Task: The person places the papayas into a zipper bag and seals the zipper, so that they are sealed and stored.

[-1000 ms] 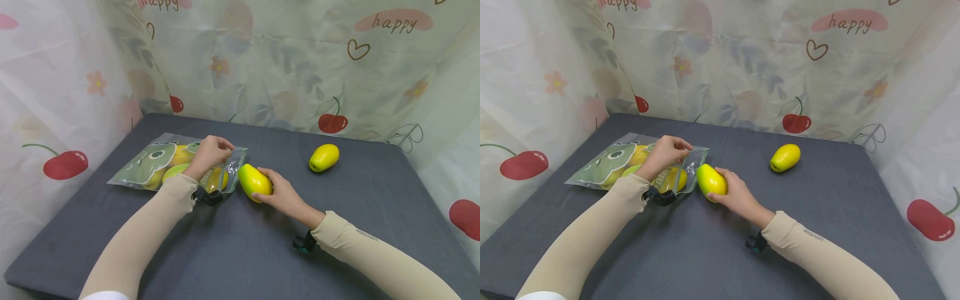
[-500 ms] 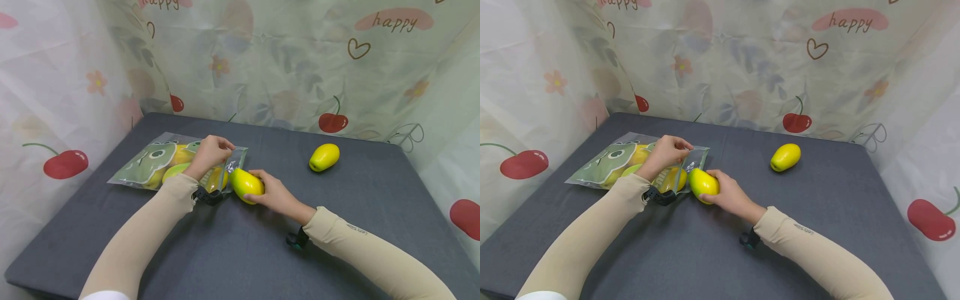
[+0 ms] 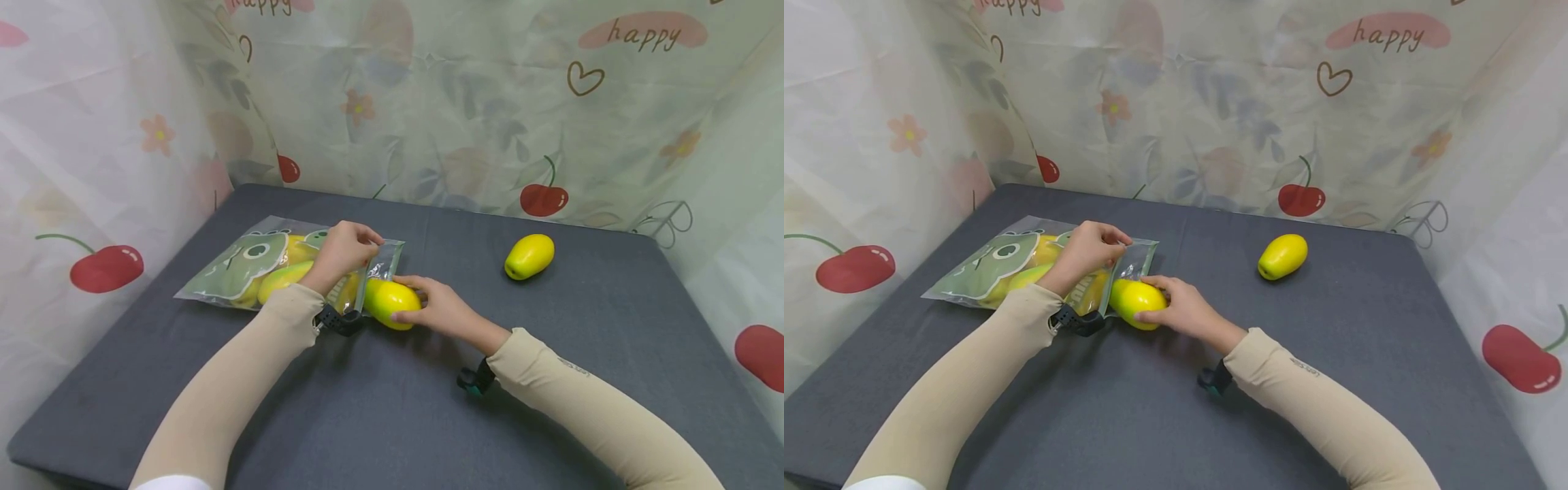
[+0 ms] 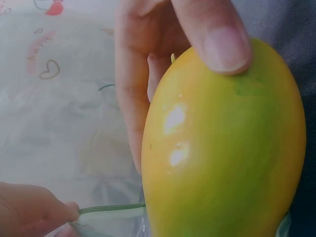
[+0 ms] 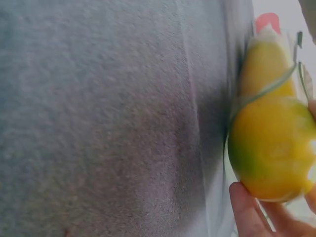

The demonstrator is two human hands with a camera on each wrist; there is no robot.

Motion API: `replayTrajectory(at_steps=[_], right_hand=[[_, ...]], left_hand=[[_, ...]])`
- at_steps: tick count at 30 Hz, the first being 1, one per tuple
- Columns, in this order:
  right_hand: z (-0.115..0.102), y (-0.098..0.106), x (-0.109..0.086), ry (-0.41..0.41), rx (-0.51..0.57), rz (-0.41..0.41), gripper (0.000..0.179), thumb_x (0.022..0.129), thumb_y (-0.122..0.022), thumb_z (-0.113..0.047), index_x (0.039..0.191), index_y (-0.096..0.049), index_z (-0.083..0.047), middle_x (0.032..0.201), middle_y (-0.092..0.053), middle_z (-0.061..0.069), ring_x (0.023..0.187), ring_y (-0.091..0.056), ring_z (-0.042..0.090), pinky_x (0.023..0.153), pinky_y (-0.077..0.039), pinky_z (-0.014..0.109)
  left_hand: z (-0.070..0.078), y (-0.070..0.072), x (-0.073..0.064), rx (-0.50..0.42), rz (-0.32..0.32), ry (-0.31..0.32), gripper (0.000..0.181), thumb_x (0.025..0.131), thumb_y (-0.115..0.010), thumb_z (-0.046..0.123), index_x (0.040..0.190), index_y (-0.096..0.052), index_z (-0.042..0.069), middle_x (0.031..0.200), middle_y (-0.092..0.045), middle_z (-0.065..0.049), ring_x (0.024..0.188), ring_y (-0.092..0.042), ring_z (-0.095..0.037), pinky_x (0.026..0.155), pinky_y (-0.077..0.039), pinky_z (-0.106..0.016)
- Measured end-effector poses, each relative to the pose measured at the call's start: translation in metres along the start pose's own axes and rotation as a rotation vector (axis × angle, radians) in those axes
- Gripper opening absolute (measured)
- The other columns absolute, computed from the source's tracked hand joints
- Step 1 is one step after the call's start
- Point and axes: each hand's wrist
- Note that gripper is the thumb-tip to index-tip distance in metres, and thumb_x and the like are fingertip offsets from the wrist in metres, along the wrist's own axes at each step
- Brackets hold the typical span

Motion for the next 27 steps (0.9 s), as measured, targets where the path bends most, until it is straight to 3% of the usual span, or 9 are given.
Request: replayTrajectory(at_steps=[7,12,20,27], right_hand=[[0.007,0.004,0.009,-0.028,0.127,-0.041,0.068,0.083,-0.075,-0.033,0.139,-0.045,-0.009,0.138,-0.050,0.009,0.121,-0.056,0.029,0.095,-0.049,0.041],[0.010,0.005,0.015,-0.039,0.142,-0.045,0.064,0.083,-0.075,-0.032,0.135,-0.047,-0.009,0.135,-0.052,0.010,0.119,-0.056,0.027,0.096,-0.049,0.041],[0.012,0.007,0.024,-0.018,0.187,-0.075,0.064,0.086,-0.072,-0.029,0.143,-0.046,-0.016,0.138,-0.051,0.011,0.111,-0.061,0.027,0.088,-0.053,0.038],[0.011,0.005,0.029,0.000,0.232,-0.069,0.065,0.087,-0.072,-0.024,0.143,-0.043,-0.008,0.140,-0.048,0.013,0.120,-0.056,0.032,0.095,-0.050,0.040]], left_hand=[[0.002,0.000,0.000,0.007,0.000,-0.002,0.020,0.085,-0.060,0.008,0.098,-0.075,0.012,0.091,-0.071,-0.013,0.056,-0.053,-0.018,0.048,-0.042,-0.025],[0.002,0.000,0.001,0.012,0.005,0.000,0.021,0.084,-0.060,0.009,0.099,-0.075,0.012,0.090,-0.071,-0.012,0.057,-0.053,-0.018,0.050,-0.043,-0.025],[0.002,-0.001,0.001,0.026,0.010,0.001,0.021,0.084,-0.060,0.009,0.099,-0.075,0.012,0.087,-0.070,-0.009,0.056,-0.052,-0.017,0.050,-0.043,-0.025],[0.002,-0.001,0.002,0.029,0.002,0.001,0.020,0.085,-0.060,0.010,0.099,-0.075,0.013,0.090,-0.071,-0.013,0.058,-0.053,-0.019,0.051,-0.044,-0.026]])
Point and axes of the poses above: each hand's wrist, its own x-axis towards the middle knuckle, its own y-axis out of the back of the hand, z = x × y
